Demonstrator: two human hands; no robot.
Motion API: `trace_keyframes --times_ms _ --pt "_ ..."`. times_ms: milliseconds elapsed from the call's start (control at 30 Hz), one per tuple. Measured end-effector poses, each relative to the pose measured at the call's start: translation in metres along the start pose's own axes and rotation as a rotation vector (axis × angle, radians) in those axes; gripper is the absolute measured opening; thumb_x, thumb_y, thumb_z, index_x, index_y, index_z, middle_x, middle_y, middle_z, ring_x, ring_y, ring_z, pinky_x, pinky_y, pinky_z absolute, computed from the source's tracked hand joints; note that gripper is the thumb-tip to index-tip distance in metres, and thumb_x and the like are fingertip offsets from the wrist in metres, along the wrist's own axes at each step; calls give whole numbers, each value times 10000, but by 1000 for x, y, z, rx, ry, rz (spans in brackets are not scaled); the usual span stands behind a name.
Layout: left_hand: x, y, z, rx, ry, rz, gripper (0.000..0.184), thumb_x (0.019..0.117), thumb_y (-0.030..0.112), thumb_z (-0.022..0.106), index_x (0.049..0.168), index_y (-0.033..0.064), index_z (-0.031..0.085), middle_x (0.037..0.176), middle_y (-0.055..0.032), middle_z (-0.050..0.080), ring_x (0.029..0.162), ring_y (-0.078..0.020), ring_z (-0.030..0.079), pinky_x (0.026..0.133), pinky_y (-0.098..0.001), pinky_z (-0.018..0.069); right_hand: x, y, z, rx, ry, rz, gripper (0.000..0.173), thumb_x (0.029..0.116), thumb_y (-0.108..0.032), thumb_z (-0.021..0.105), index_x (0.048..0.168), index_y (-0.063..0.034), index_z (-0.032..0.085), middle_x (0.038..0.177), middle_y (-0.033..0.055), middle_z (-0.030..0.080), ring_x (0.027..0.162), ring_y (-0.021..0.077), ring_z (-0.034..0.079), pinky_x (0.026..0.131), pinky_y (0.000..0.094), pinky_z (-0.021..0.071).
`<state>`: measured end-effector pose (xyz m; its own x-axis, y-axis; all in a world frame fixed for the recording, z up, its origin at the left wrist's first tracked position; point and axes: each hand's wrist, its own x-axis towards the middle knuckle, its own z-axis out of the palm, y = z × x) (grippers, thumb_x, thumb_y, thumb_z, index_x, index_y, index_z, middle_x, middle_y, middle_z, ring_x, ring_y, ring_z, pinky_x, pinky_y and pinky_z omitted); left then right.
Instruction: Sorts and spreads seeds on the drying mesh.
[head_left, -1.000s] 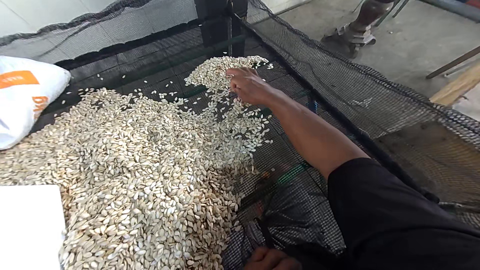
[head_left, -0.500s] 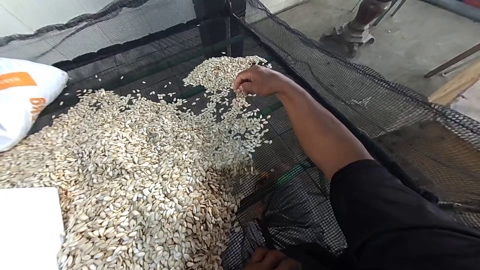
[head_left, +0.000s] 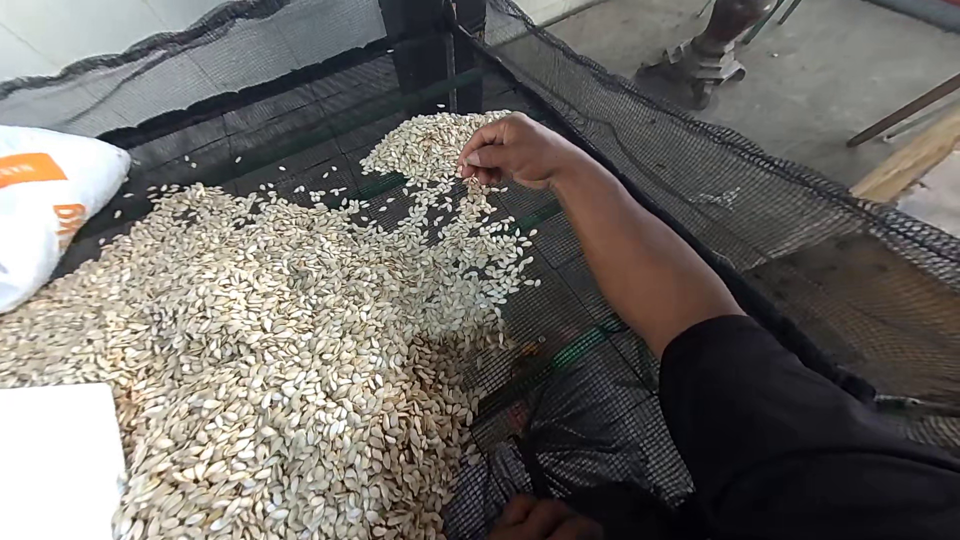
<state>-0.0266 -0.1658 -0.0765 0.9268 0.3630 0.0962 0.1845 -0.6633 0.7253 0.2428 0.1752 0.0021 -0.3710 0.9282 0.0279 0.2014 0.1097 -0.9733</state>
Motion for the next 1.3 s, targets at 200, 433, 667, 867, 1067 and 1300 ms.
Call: trace_keyframes --times_ms 200,433,667,867,1067,1300 --pt "-1 -1 3 8 6 -1 349 1028 48 524 1300 172 705 1303 -70 697 1206 -258 636 1025 -434 470 1 1 -1 -97 -5 -10 50 986 -14 586 1005 -11 632 846 29 682 668 61 623 638 226 542" --pt "-1 0 2 17 1 -1 360 1031 40 514 1307 176 701 1304 -66 694 1213 -252 633 1023 -425 474 3 1 -5 -365 37 -86 159 968 -47 632 1117 -5 664 1009 96 686 780 112 634 740 308 550" --pt "-1 0 0 -5 -9 3 349 1041 58 511 1313 177 695 1308 -56 691 1232 -240 620 1044 -416 460 -9 -23 15 -589 -394 297 248 1088 -150 479 1053 -10 681 885 103 727 695 181 709 653 358 607" --pt "0 2 -2 2 -5 -14 341 1033 51 532 1297 177 706 1305 -55 694 1230 -239 626 1042 -422 470 0 -12 31 -437 -193 -12 250 1094 -93 423 1139 -3 652 1008 87 707 819 137 702 764 319 603" --pt "0 1 -2 -26 -3 -6 361 1016 24 535 1299 166 708 1302 -74 696 1219 -261 630 1040 -438 461 15 28 60 -870 -145 -269 382 1009 -30 454 1328 -36 666 1419 145 618 1343 323 556 1120 591 390" --pt "4 9 -7 -27 -4 -71 446 943 -82 563 1289 149 723 1306 -94 701 1208 -293 653 1018 -469 490 18 28 75 -966 -153 -297 424 1062 -150 422 1431 -8 577 1582 217 437 1469 352 427 1219 528 297"
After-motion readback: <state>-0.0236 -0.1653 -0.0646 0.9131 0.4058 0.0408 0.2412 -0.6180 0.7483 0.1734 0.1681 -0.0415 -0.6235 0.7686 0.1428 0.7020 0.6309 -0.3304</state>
